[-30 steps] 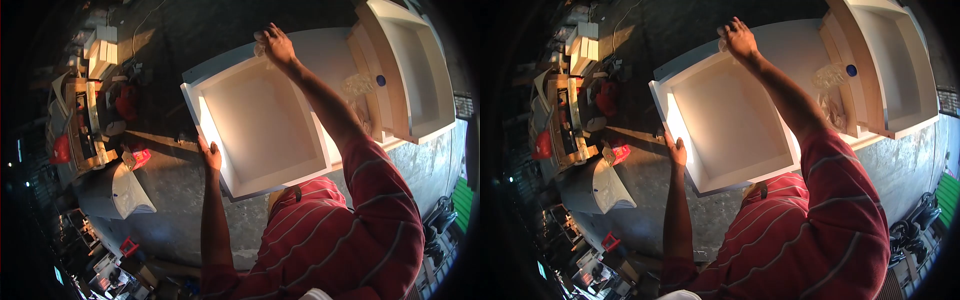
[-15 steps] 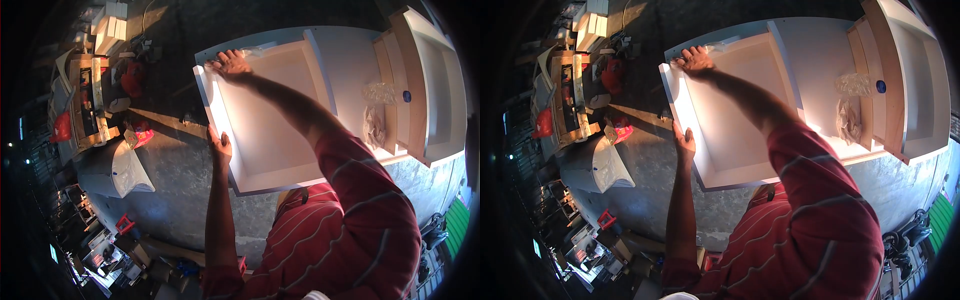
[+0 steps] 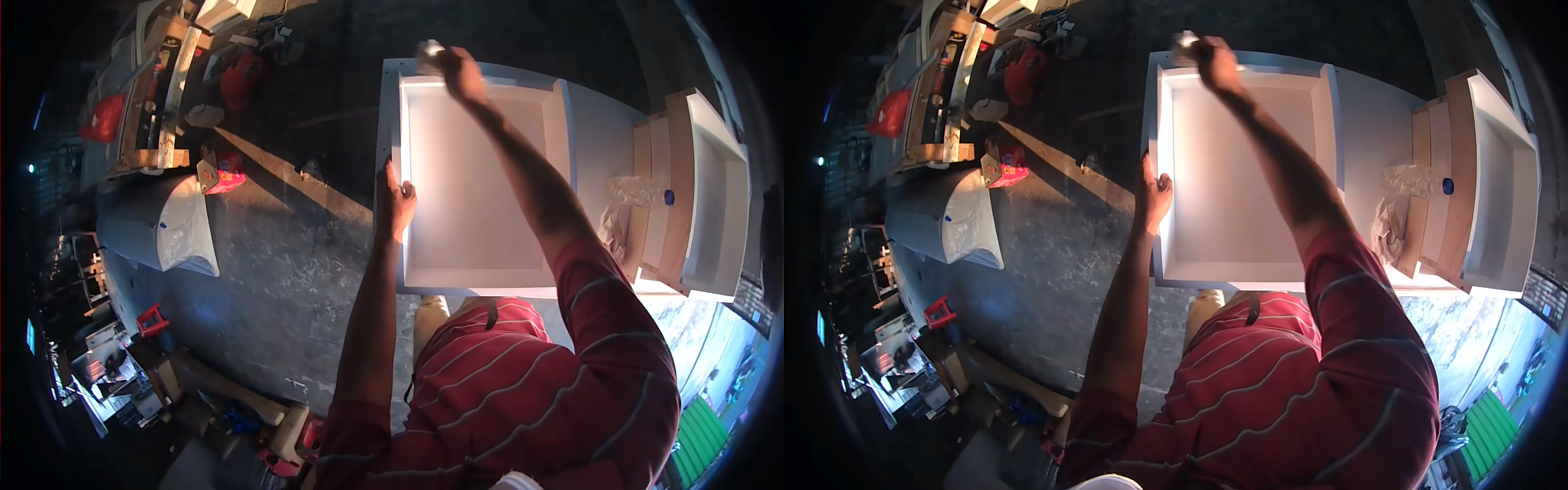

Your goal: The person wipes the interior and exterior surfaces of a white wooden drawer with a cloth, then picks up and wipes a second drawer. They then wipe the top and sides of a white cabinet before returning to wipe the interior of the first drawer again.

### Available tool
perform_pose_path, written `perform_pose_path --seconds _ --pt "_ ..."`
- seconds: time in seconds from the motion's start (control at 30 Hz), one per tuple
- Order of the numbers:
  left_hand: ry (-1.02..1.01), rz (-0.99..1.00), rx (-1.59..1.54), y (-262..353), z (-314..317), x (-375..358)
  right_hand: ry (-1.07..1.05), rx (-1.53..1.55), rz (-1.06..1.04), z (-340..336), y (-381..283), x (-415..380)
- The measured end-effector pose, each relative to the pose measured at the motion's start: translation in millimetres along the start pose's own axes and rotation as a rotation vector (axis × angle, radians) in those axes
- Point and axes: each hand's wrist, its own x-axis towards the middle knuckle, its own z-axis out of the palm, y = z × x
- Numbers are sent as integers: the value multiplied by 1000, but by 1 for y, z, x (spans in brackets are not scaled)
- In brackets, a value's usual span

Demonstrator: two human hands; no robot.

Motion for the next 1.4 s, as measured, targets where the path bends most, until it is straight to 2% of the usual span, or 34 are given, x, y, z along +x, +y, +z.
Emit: perform_pose_path --seconds 0.03,0.07,0.1,0.17,0.23,0.3,0.33,0.37,0.4,0.43,0.47,0.5,0.57,0.63,0.7,0.73,0.77,0.83,0.9,0.93,0.97,1.03,1.1,1.17,1.2,1.27,1.3,1.33,1.37,1.4 --pt "-12 -27 -52 0 0 -1 -95 -18 -123 30 5 -3" --pt "-2 24 -118 -11 3 -1 -201 -167 -277 51 -7 -10" --pt "7 17 -139 -16 1 -3 -171 170 -226 68 -26 -31" --pt "-106 -48 -359 -25 -5 -12 -39 -119 -208 71 -50 -68" --pt "-109 222 -171 -24 -21 -37 -88 -189 -25 56 -71 -99" --pt "-66 324 -212 -37 -10 -67 -201 -190 92 31 -102 -139" --pt "-166 220 -199 -32 -15 -80 -215 -196 77 23 -107 -163" --pt "-203 192 -281 -29 -20 -91 -255 -207 -43 14 -105 -188" --pt "-232 171 -378 -30 -19 -102 -407 -150 321 1 -127 -212" --pt "-261 151 -470 -33 -15 -109 -395 -240 204 -9 -140 -239" --pt "-219 339 -278 -44 2 -115 -420 -203 171 -19 -141 -266" --pt "-258 231 -277 -37 1 -126 -366 -257 120 -24 -155 -278" --pt "-138 229 -488 -33 -3 -137 -454 -205 453 -30 -176 -274" --pt "-97 203 -496 -32 3 -142 -430 -427 321 -16 -159 -259" --pt "-112 153 -470 -31 1 -144 -413 -413 485 1 -135 -212" --pt "-120 134 -472 -29 -2 -143 -302 -443 230 12 -121 -185" --pt "-130 117 -471 -28 -2 -144 -334 -460 348 22 -126 -151" --pt "-129 95 -480 -26 -3 -144 -95 -477 -99 48 -87 -112" --pt "-121 70 -481 -24 -5 -144 -175 -704 -459 60 -60 -78" --pt "-113 68 -458 -22 -7 -143 -304 -708 -381 61 -55 -75" --pt "-105 66 -434 -21 -8 -143 -313 -700 -387 57 -58 -80" --pt "-59 71 -427 -23 2 -147 -603 -1038 -679 42 -75 -103" --pt "-4 89 -421 -25 4 -144 -1064 -1239 -746 29 -126 -145" --pt "-55 38 -483 -24 4 -145 -1611 -1013 -650 21 -184 -167" --pt "33 52 -473 -24 9 -148 -1616 -1016 -658 23 -174 -164" --pt "38 61 -478 -24 11 -150 -1559 -855 -575 31 -131 -152" --pt "42 73 -477 -25 10 -149 -1481 -925 -778 40 -103 -129" --pt "37 83 -478 -26 11 -149 -1491 -966 -714 52 -92 -95" --pt "41 71 -477 -27 12 -149 -1502 -1085 -793 62 -112 -62" --pt "32 56 -490 -27 14 -149 -1544 -1224 -782 78 -90 -32"
